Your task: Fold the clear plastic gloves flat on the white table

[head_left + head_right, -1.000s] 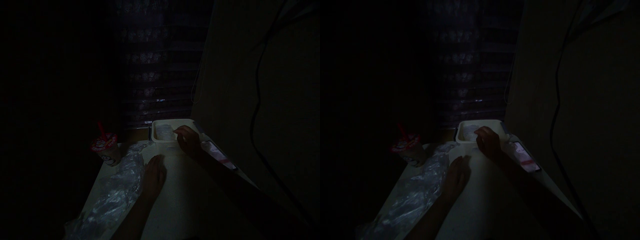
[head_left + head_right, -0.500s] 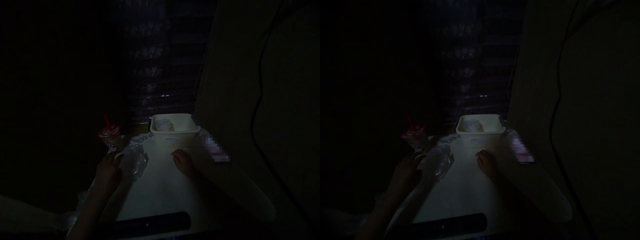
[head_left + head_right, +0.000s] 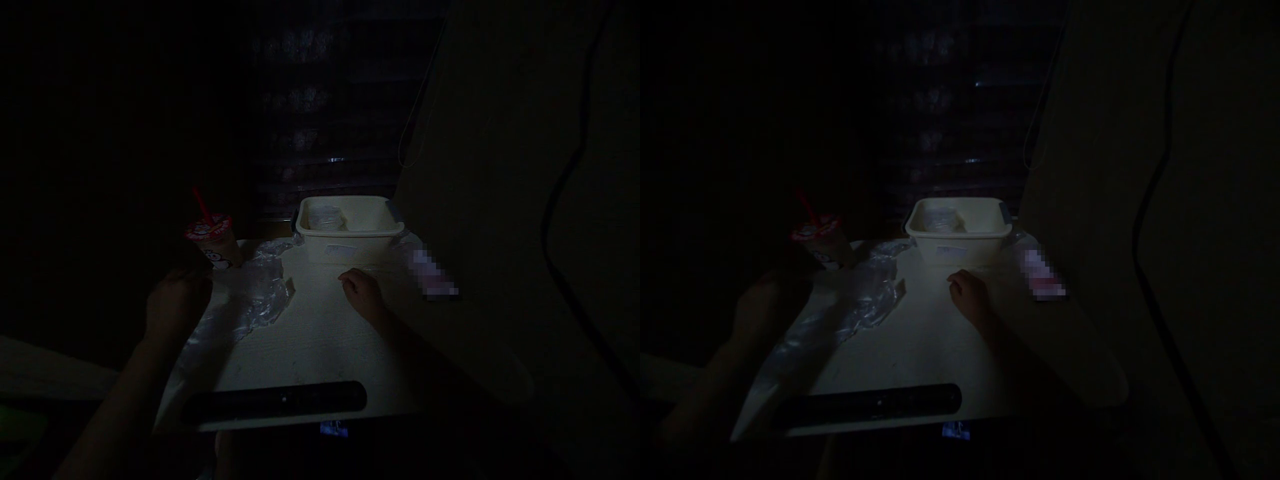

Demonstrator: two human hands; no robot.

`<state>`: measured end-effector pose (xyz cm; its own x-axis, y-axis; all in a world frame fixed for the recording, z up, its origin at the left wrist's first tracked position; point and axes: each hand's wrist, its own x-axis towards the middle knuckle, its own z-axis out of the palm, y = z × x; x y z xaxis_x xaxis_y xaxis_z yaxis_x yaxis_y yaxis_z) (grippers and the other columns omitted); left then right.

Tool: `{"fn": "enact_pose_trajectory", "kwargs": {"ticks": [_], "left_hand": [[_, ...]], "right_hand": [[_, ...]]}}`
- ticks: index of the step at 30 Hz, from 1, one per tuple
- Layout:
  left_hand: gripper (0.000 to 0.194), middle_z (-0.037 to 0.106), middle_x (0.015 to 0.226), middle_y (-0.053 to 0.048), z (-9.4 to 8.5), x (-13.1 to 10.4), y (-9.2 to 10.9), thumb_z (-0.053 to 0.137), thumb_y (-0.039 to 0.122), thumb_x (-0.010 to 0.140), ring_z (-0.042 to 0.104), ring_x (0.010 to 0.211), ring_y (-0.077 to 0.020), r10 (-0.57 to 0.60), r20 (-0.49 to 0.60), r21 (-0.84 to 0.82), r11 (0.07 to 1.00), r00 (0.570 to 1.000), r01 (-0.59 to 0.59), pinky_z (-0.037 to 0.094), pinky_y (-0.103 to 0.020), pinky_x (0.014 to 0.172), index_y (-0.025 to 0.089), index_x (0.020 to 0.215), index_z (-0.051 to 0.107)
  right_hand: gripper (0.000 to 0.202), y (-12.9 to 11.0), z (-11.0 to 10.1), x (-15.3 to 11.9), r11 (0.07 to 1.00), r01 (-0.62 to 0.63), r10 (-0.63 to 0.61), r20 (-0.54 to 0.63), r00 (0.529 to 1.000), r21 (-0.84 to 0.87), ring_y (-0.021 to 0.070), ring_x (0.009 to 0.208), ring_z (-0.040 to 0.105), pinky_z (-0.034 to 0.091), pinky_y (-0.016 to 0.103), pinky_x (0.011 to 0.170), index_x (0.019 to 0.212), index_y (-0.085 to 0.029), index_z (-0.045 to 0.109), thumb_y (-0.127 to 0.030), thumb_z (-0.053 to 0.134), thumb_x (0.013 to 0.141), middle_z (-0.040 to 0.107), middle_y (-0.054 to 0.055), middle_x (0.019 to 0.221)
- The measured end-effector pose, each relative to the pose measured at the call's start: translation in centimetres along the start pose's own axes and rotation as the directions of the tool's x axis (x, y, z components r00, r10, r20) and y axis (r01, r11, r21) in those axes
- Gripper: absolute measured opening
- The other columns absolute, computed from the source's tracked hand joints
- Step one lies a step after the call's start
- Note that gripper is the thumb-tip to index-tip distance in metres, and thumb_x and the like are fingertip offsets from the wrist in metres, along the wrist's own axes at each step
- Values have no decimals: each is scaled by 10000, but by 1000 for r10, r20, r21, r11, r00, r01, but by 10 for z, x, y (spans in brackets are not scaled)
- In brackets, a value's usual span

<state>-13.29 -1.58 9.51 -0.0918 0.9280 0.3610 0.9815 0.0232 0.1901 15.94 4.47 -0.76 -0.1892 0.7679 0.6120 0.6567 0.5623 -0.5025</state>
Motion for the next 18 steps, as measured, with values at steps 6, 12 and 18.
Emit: {"fn": "enact_pose_trajectory", "kwargs": {"ticks": [6,12,18], "left_hand": [[274,553,778,-84,-27,7,11,319,348,704,551,776,-266,-32,-192,157,986,981,63,357,-325,537,194,732,545],[254,565,665,-17,-34,-5,39,375,414,698,552,635,-186,-157,-205,-252,962,966,103,384,-264,498,211,731,523],[239,576,557,-6,-24,-12,71,457,375,632,533,539,-154,-198,55,-537,820,979,196,385,-231,458,163,613,565]], "right_hand": [[200,2,1,0,998,-28,29,-16,999,63,140,660,542,419,241,619,705,-181,576,-93,399,673,587,38,698],[199,3,1,0,990,-72,76,-31,997,124,138,655,537,417,245,622,715,-177,574,-100,395,673,583,39,693],[451,-14,-14,-5,949,-86,77,44,996,303,144,814,512,420,252,650,1090,-206,432,-176,505,645,551,53,947]]}}
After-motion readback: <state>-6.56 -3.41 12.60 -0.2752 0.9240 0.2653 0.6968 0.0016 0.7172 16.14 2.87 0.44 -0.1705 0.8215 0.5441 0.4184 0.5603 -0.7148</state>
